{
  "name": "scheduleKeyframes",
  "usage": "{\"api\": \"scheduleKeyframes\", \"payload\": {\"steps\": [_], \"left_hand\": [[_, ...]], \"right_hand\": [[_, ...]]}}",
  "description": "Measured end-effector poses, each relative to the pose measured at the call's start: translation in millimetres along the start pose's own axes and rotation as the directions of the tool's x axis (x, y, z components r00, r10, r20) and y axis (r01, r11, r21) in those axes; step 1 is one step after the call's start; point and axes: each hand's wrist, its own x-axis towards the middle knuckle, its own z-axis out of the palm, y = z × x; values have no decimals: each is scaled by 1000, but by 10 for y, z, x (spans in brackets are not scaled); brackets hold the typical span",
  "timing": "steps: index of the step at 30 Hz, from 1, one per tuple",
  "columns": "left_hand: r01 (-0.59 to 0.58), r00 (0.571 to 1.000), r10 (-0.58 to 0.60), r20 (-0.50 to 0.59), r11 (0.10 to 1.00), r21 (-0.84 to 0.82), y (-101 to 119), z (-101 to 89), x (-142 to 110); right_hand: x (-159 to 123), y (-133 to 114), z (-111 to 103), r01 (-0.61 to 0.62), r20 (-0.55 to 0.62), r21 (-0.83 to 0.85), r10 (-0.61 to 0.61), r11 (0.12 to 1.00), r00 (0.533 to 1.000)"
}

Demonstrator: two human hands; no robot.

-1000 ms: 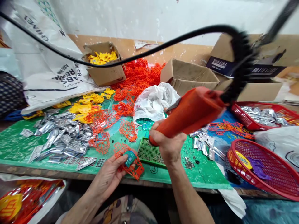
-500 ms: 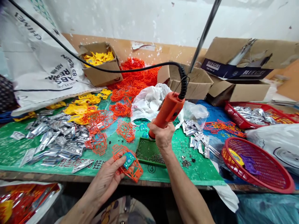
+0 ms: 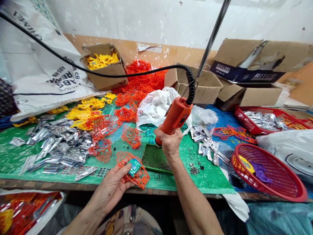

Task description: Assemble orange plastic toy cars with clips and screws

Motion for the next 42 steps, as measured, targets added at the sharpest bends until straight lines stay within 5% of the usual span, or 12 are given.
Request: {"api": "scheduleKeyframes", "payload": {"steps": [42], "left_hand": [[-19,1000,19,6,1000,-8,-26,4,14]], "right_hand": [[2,-25,24,39,13,-13,-39,999,999]]}}
